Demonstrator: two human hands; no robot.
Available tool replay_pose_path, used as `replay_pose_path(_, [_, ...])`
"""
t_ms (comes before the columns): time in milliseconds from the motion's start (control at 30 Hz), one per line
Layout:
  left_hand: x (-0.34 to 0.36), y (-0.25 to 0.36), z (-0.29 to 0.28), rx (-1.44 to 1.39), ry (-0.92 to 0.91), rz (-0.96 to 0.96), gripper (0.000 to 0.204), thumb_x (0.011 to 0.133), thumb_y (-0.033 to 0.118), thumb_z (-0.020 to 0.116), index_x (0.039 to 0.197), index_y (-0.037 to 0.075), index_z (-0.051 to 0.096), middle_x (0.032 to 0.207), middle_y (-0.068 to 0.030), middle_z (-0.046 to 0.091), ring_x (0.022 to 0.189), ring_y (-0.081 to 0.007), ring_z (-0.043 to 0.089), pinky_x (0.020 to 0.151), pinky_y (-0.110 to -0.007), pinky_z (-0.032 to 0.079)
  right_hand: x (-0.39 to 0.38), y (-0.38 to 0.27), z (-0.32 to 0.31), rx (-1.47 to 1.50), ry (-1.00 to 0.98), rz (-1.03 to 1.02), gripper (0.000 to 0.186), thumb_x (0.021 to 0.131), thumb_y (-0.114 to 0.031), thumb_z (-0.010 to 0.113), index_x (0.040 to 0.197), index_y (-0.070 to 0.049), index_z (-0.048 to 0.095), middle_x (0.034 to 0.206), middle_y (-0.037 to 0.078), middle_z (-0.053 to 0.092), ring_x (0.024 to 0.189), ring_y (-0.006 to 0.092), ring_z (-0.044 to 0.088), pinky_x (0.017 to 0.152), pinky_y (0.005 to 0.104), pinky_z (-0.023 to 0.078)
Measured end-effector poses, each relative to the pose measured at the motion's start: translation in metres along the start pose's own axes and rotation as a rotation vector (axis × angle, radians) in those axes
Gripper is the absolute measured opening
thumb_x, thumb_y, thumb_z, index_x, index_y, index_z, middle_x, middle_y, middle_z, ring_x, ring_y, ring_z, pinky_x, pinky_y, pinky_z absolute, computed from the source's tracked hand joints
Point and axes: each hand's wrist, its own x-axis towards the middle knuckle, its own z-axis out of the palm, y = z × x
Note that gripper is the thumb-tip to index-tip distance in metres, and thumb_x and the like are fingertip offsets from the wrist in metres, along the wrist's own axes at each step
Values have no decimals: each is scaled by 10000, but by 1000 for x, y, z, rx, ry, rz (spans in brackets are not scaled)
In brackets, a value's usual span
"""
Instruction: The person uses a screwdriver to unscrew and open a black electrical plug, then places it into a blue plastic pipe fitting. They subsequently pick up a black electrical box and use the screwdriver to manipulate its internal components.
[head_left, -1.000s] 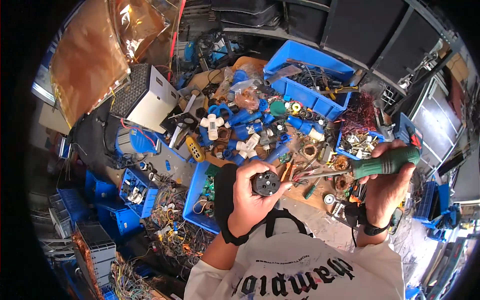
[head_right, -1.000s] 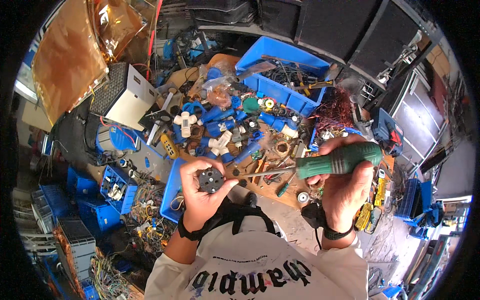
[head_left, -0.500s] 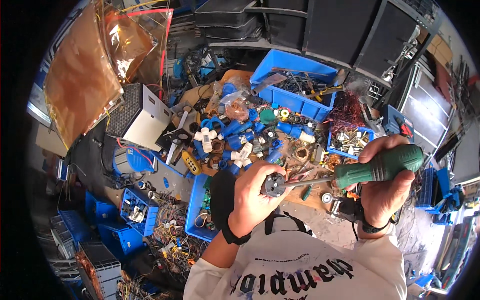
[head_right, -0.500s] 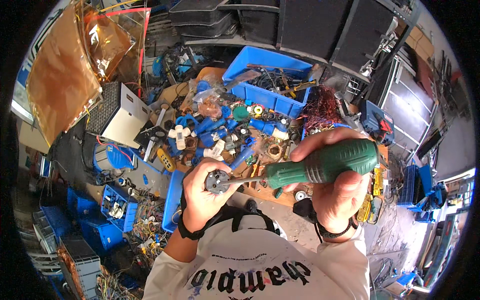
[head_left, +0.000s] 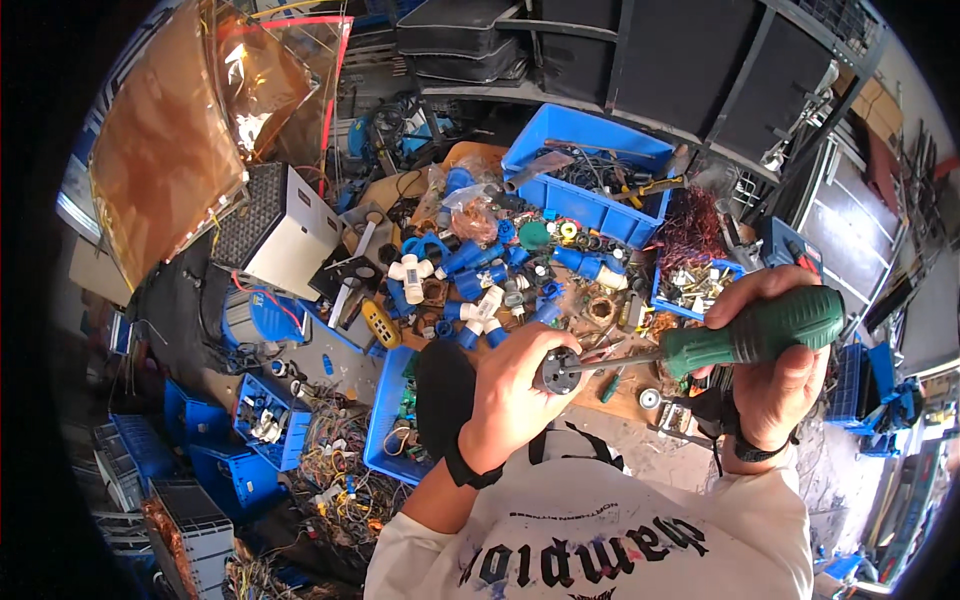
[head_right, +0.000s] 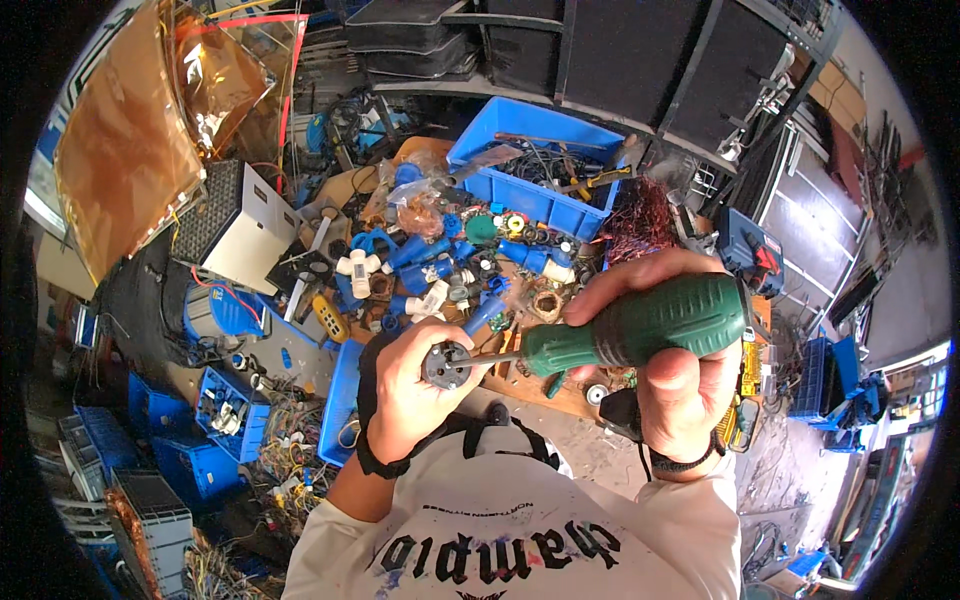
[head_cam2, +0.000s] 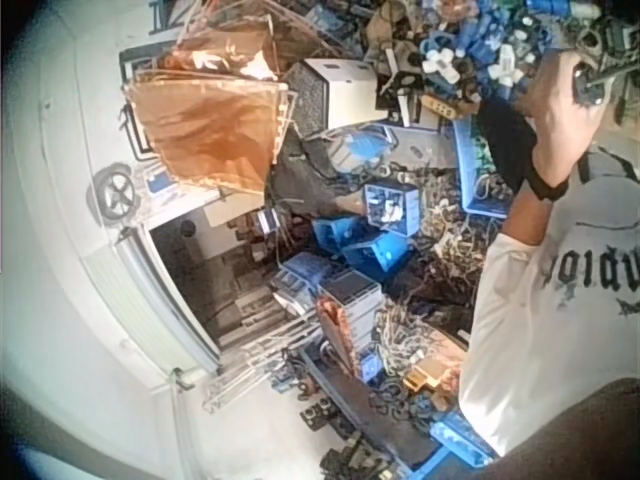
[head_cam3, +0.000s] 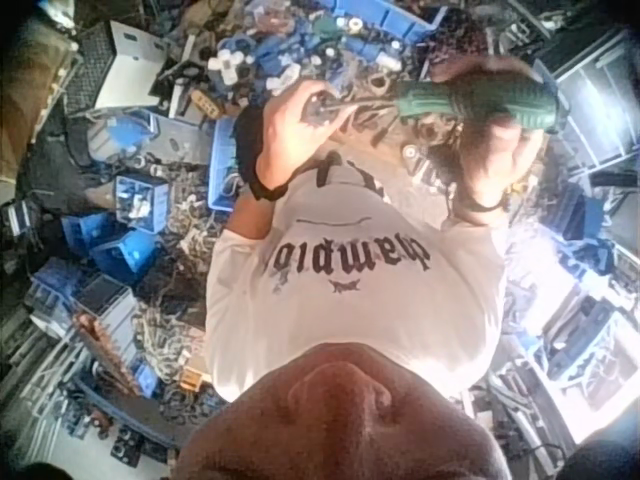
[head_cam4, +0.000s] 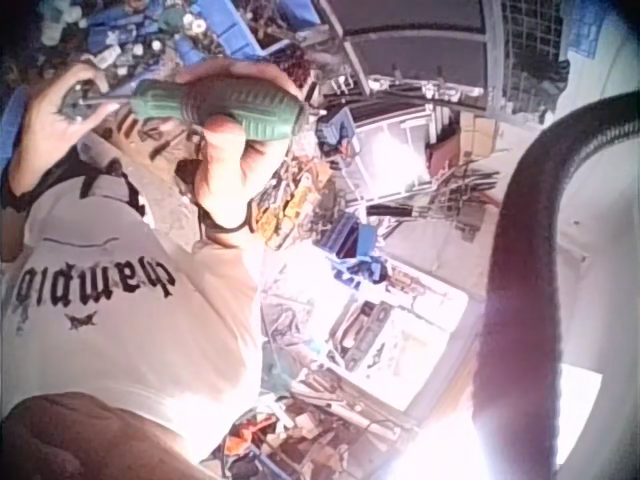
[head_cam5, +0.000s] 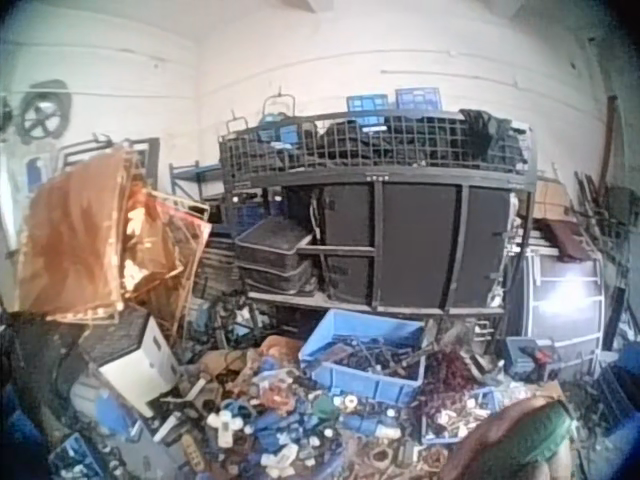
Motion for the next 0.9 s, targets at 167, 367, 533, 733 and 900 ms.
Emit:
replay_pose_path(167, [0, -2, 1, -36, -42, -52, 282, 711, 36, 768, 926, 35, 585, 837, -109, 625, 744, -278, 631, 650, -342, 496, 8, -1, -2, 57, -166, -76, 640, 764, -438, 770, 1111, -4, 453, 923, 238, 625, 792, 269, 652, 704, 350, 552])
replay_pose_path(367, [6, -2, -3, -83, -91, -90, 274, 712, 25, 768, 912, 40, 581, 838, -99, 630, 721, -252, 641, 635, -319, 495, 29, 8, -9, 248, -450, -173, 580, 703, -260, 842, 1081, -35, 464, 936, 284, 631, 876, 357, 656, 801, 431, 537])
replay_pose_path(533, [6, -7, -4, -100, -84, -105, 281, 684, 13, 794, 876, 36, 590, 796, -66, 636, 667, -152, 621, 616, -266, 489, 34, 12, -4, 193, -415, -176, 533, 726, -254, 831, 1075, -117, 452, 961, 265, 604, 850, 303, 630, 758, 377, 518])
replay_pose_path(733, [6, -10, -1, -93, -137, -109, 276, 705, 52, 797, 880, 38, 584, 811, -73, 646, 686, -193, 643, 616, -288, 502, 32, 16, 9, -102, -132, -222, 622, 657, -346, 858, 1048, -85, 452, 837, 158, 533, 674, 182, 524, 579, 248, 436])
replay_pose_path(900, [1, -12, -7, -61, -156, -122, 267, 739, 110, 787, 887, 53, 573, 824, -81, 645, 708, -246, 649, 605, -315, 500, 30, 21, 5, -110, -156, -267, 710, 651, -300, 873, 1156, -32, 451, 890, 197, 593, 737, 240, 603, 620, 309, 519])
